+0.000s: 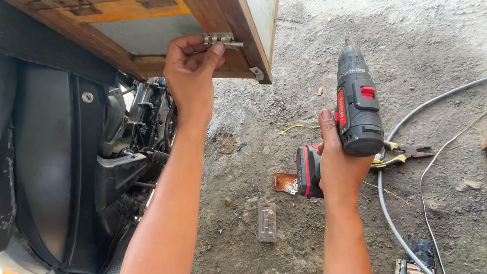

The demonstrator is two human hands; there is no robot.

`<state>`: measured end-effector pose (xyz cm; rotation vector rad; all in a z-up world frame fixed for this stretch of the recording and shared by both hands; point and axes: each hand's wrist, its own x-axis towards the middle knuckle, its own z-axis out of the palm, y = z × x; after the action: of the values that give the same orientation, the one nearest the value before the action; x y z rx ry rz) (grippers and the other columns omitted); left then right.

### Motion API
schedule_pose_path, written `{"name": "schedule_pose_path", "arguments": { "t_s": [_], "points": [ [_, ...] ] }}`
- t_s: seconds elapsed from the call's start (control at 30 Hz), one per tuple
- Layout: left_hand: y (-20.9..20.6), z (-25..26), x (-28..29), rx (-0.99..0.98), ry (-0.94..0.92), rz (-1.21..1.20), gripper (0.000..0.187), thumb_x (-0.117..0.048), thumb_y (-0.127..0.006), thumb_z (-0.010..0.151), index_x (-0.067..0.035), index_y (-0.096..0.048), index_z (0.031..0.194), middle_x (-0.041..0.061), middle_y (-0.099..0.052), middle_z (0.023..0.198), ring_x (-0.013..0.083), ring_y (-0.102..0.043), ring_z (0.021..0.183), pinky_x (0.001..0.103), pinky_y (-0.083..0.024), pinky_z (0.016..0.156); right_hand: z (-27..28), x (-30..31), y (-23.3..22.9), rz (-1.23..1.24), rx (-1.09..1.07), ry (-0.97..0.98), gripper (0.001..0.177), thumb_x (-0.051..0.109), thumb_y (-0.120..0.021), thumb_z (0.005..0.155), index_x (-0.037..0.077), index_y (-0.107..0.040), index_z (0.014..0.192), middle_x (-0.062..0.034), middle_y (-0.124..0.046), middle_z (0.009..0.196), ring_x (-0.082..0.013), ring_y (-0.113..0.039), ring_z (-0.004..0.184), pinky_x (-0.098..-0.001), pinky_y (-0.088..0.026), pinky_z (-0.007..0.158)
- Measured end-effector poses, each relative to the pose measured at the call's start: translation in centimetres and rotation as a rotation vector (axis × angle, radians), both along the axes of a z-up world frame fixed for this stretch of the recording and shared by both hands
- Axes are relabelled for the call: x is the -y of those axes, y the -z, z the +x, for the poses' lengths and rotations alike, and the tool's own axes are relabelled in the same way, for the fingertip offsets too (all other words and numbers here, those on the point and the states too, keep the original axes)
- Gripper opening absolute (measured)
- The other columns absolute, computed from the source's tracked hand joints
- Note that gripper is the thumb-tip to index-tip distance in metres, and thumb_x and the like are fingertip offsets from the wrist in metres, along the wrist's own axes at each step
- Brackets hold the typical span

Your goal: Repairing a small wooden cabinet door by screwing in hinges using a power drill.

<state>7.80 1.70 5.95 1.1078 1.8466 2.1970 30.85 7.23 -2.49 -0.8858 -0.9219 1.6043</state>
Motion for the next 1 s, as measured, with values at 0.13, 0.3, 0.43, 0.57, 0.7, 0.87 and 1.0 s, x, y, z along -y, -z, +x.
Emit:
{"name": "schedule_pose_path", "arguments": {
  "t_s": [0.13,0.3,0.43,0.57,0.7,0.87,1.0],
  "points": [
    [0.6,-0.4,-0.2,-0.096,-0.058,-0.021,0.034,-0.001,-0.081,0.093,0.002,-0.057,0.117,0.011,-0.064,0.105,0.0127,-0.064,0.089,0.025,-0.059,0.082,-0.1,0.1,0.5,-0.002,0.028,-0.016,0.026,0.02,-0.081,0.093,0.005,-0.065,0.106,0.0026,-0.065,0.085,-0.0047,-0.056,0.061,-0.0231,-0.047,0.049],
    [0.4,0.3,-0.4,-0.17,-0.166,-0.114,0.039,-0.011,-0.082,0.093,0.002,-0.059,0.122,0.011,-0.066,0.108,0.0148,-0.064,0.097,0.026,-0.059,0.086,0.3,1.3,-1.2,0.087,0.148,-0.088,0.03,0.026,-0.079,0.093,0.006,-0.066,0.111,0.0018,-0.064,0.083,-0.0058,-0.057,0.061,-0.0243,-0.048,0.051],
    [2.0,-0.7,-0.8,-0.077,-0.113,-0.073,0.041,-0.018,-0.08,0.094,0.002,-0.062,0.126,0.012,-0.072,0.11,0.0163,-0.07,0.103,0.028,-0.061,0.093,0.3,3.1,-2.1,0.223,0.171,-0.156,0.04,0.029,-0.079,0.091,0.004,-0.061,0.116,0.002,-0.07,0.094,-0.0082,-0.066,0.073,-0.0262,-0.055,0.061],
    [1.5,-0.3,-0.7,-0.062,-0.105,-0.034,0.036,-0.019,-0.081,0.093,0.002,-0.068,0.119,0.01,-0.076,0.104,0.0158,-0.073,0.099,0.028,-0.062,0.089,0.1,5.9,-3.0,0.598,0.27,-0.096,0.039,0.026,-0.079,0.097,0.0,-0.065,0.123,-0.0048,-0.071,0.104,-0.0149,-0.069,0.091,-0.0308,-0.057,0.08],
    [0.8,-0.1,-0.6,-0.069,-0.111,-0.036,0.03,-0.019,-0.084,0.089,0.0,-0.073,0.109,0.008,-0.078,0.095,0.0139,-0.073,0.089,0.026,-0.058,0.081,-0.3,8.8,-5.8,0.575,0.391,-0.155,0.03,0.025,-0.077,0.093,0.005,-0.074,0.116,-0.0044,-0.079,0.092,-0.0119,-0.073,0.08,-0.0308,-0.058,0.074],
    [1.9,-0.4,-1.4,-0.056,-0.084,0.075,0.026,-0.017,-0.084,0.088,-0.001,-0.073,0.105,0.005,-0.077,0.094,0.0143,-0.072,0.086,0.028,-0.058,0.078,-1.5,10.4,-7.2,0.77,0.588,-0.073,0.026,0.021,-0.075,0.096,0.008,-0.075,0.118,-0.0072,-0.077,0.086,-0.0104,-0.073,0.075,-0.0306,-0.056,0.069],
    [1.3,-0.4,-0.9,-0.132,-0.158,0.053,0.021,-0.02,-0.083,0.086,-0.004,-0.074,0.095,0.003,-0.072,0.093,0.0142,-0.072,0.081,0.029,-0.059,0.072,-2.6,11.1,-6.8,0.819,0.617,-0.038,0.023,0.022,-0.076,0.097,0.005,-0.074,0.112,-0.0084,-0.076,0.083,-0.0124,-0.071,0.074,-0.0308,-0.056,0.068]
  ]
}}
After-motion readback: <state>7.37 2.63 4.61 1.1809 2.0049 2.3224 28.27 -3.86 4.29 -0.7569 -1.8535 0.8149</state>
